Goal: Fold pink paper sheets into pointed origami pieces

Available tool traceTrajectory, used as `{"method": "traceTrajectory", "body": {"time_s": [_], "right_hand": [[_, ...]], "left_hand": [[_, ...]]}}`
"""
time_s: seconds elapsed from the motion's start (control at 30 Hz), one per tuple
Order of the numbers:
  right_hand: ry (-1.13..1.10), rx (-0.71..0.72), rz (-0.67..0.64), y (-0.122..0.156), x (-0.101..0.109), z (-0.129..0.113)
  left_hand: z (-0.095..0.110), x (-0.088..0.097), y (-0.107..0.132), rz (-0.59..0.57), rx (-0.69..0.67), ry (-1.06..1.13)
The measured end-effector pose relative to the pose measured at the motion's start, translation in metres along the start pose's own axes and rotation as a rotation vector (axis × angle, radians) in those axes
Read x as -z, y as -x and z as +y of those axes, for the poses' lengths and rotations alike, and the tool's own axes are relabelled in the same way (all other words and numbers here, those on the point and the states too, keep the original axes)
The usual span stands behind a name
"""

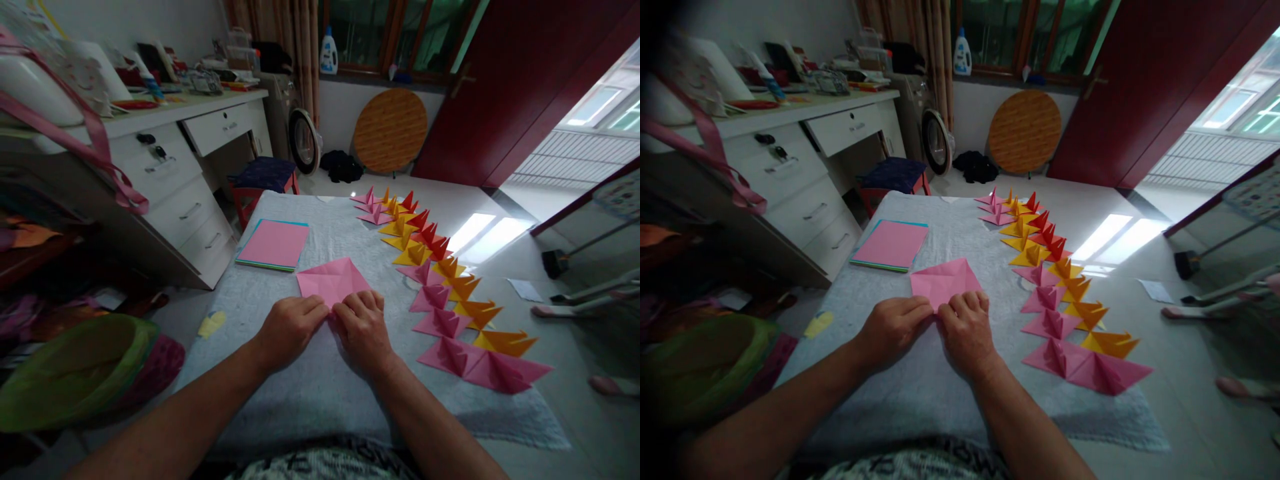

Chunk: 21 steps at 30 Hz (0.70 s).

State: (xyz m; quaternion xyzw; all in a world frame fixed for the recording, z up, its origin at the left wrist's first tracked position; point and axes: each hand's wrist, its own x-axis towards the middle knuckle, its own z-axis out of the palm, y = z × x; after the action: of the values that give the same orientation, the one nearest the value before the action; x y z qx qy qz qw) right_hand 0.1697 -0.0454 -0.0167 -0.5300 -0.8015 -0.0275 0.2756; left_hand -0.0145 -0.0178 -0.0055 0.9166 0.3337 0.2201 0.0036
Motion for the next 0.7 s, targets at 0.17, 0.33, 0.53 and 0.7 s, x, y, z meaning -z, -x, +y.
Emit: {"method": "traceTrajectory", "body": {"time_s": [0.17, 0.33, 0.53, 0.7], "right_hand": [[-0.068, -0.056, 0.023, 0.0, 0.008, 0.01], [-0.088, -0.078, 0.159, 0.004, 0.019, 0.021], [-0.076, 0.005, 0.349, 0.007, 0.024, 0.017], [-0.077, -0.046, 0.186, 0.005, 0.016, 0.02]], "left_hand": [[-0.009, 0.0, -0.001, 0.222, 0.084, 0.163], [-0.015, 0.007, 0.002, 0.439, 0.144, 0.311], [-0.02, 0.005, 0.002, 0.433, 0.141, 0.256], [-0.037, -0.005, 0.001, 0.147, 0.138, 0.108]]}}
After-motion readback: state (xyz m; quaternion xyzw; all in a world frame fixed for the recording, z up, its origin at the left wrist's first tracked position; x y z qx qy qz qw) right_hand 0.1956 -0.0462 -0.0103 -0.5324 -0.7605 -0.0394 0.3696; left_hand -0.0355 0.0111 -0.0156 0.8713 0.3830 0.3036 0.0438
